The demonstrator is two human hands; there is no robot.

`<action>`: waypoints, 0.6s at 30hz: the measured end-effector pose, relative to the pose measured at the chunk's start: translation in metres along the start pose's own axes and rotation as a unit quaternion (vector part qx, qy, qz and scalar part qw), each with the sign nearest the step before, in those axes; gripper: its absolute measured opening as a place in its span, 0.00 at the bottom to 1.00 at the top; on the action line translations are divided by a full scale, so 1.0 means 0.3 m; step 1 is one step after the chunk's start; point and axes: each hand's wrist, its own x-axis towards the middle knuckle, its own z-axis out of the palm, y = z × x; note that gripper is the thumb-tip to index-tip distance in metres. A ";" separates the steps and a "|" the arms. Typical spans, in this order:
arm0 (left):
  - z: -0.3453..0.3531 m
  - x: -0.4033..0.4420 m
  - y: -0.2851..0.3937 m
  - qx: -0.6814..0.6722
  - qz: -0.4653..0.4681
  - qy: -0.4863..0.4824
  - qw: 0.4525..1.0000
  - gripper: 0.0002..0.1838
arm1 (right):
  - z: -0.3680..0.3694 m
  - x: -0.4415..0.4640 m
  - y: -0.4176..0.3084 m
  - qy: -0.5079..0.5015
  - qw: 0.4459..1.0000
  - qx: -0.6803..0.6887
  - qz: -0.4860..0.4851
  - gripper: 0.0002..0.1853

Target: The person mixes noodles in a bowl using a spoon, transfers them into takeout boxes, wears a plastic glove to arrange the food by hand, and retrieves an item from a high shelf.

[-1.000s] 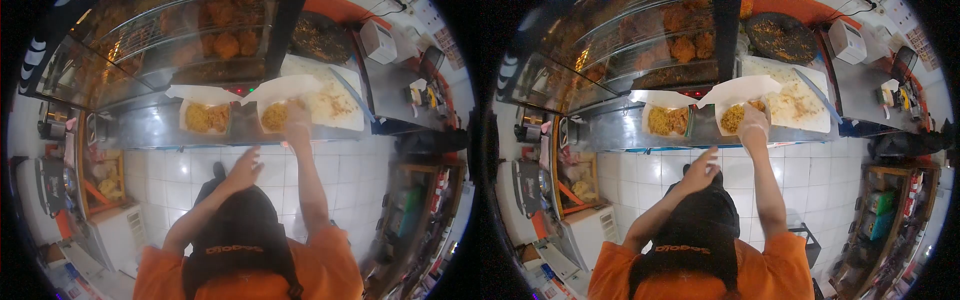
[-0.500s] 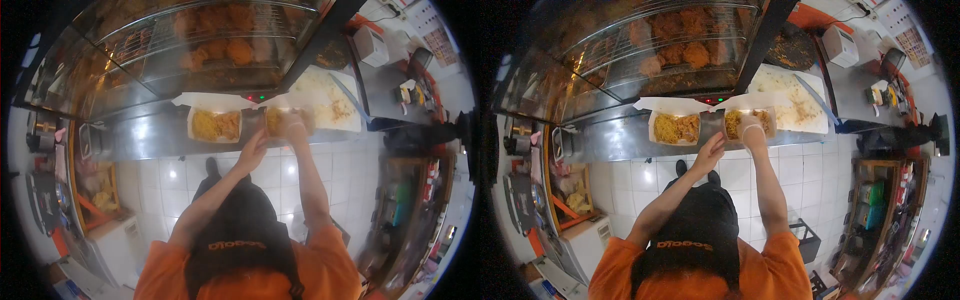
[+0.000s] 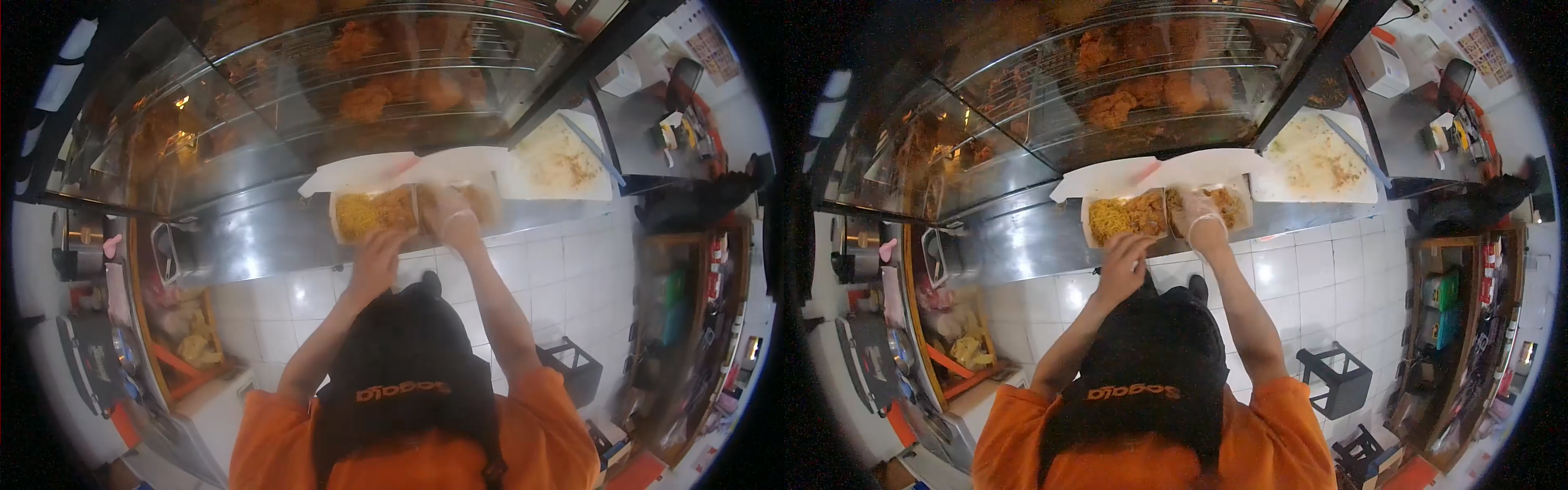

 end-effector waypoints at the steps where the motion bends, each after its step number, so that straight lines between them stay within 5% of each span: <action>1: -0.043 -0.009 -0.021 -0.003 -0.001 0.073 0.997 0.20 | -0.055 -0.008 -0.012 0.045 0.998 -0.044 -0.025 0.15; 2: -0.062 -0.041 -0.054 0.032 -0.040 0.124 0.991 0.21 | -0.149 -0.007 -0.032 0.089 0.991 -0.088 -0.052 0.15; 4: -0.129 -0.111 -0.119 0.064 -0.081 0.168 0.980 0.22 | -0.185 -0.030 0.064 0.089 0.950 0.260 0.150 0.15; 5: -0.172 -0.127 -0.144 0.108 -0.118 0.186 0.969 0.22 | -0.206 -0.030 0.101 0.089 0.950 0.259 0.153 0.15; 7: -0.202 -0.167 -0.197 0.150 -0.156 0.199 0.956 0.23 | -0.239 -0.037 0.134 -0.043 0.990 0.003 0.133 0.17; 9: -0.161 -0.207 -0.262 -0.239 -0.304 0.200 0.900 0.23 | -0.260 0.035 -0.060 -0.083 0.991 -0.036 0.099 0.17; 14: -0.183 -0.213 -0.247 -0.290 -0.322 0.120 0.893 0.24 | -0.088 0.078 -0.066 -0.162 0.981 -0.106 0.012 0.19; 17: -0.245 -0.219 -0.211 -0.257 -0.327 0.128 0.900 0.22 | -0.175 0.105 -0.031 -0.145 0.985 0.022 0.090 0.17; 18: -0.259 -0.241 -0.208 -0.204 -0.309 0.120 0.921 0.20 | -0.204 0.112 -0.012 -0.167 0.980 -0.086 0.066 0.16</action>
